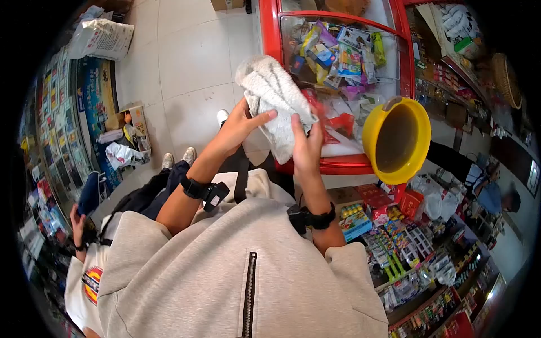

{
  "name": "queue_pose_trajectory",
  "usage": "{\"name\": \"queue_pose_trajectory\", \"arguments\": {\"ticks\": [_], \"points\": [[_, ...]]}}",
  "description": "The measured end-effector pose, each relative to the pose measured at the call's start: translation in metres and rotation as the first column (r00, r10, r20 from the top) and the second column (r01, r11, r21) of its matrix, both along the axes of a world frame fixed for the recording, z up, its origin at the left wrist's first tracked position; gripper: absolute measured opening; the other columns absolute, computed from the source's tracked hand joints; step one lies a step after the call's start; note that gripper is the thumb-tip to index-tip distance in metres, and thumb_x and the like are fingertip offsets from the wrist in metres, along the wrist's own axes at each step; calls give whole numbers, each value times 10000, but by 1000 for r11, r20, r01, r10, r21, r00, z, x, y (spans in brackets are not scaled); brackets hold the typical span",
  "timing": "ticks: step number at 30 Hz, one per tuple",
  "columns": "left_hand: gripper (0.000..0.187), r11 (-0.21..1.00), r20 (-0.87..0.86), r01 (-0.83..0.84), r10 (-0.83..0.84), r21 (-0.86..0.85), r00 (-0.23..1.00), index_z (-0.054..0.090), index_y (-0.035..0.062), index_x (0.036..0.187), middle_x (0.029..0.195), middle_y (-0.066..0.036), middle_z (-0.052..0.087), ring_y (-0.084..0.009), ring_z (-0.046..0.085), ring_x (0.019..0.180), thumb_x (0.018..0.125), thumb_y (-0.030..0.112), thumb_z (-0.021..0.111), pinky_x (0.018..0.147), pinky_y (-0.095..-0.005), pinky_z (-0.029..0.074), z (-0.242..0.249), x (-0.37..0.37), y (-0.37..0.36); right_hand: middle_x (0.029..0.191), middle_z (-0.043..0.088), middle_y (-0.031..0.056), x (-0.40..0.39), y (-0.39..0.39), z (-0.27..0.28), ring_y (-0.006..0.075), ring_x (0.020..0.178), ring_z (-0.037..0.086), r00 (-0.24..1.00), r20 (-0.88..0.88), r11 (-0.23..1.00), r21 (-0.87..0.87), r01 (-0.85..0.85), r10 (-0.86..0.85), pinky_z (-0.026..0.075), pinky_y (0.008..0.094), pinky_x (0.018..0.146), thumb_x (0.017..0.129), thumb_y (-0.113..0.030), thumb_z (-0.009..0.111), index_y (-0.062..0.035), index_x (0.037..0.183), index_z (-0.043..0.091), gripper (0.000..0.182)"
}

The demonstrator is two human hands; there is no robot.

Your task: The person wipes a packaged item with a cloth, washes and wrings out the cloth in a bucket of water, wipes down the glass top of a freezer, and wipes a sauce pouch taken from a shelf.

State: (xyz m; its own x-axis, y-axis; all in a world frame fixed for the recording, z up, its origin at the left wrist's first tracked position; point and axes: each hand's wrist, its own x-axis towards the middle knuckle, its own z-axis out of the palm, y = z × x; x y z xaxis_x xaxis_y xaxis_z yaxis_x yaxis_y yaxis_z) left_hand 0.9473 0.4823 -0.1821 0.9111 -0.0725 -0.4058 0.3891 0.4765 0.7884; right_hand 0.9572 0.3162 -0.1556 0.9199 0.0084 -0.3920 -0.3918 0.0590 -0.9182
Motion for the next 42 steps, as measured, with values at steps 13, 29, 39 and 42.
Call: {"name": "queue_pose_trajectory", "arguments": {"ticks": [13, 29, 39, 42], "points": [[348, 974, -37, -169, 177, 151, 984, 550, -11, 1261, 947, -25, 633, -76, 562, 822, 995, 208, 599, 714, -241, 451, 14, 63, 137, 1082, 598, 61, 67, 102, 27, 147, 1013, 550, 882, 470, 875, -435, 213, 19, 461, 298, 888, 902, -127, 715, -18, 1204, 565, 355], [193, 949, -164, -306, 315, 77, 935, 595, 29, 1106, 934, -33, 656, -101, 632, 779, 960, 150, 631, 655, -240, 507, 54, 258, 230, 1176, 591, 122, 269, 213, 46, 259, 1019, 635, 700, 503, 816, -541, -200, 506, 506, 344, 885, 846, -94, 736, -36, 1092, 700, 254], [421, 987, -37, -64, 70, 147, 997, 586, -13, 1123, 932, -125, 678, -143, 674, 773, 859, 238, 798, 653, -263, 551, 68, 382, 268, 922, 705, 124, 402, 209, 62, 177, 854, 666, 748, 572, 930, -325, -170, 337, 498, 277, 786, 841, -43, 753, 53, 960, 714, 158], [405, 931, -5, 84, -88, 355, 996, 564, 15, 1141, 938, -117, 690, -139, 685, 810, 888, 254, 770, 694, -281, 564, 75, 421, 291, 935, 711, 35, 431, 203, 70, 75, 852, 618, 909, 414, 999, -11, -32, 33, 479, 232, 777, 907, -61, 709, 38, 1001, 729, 138]]}}
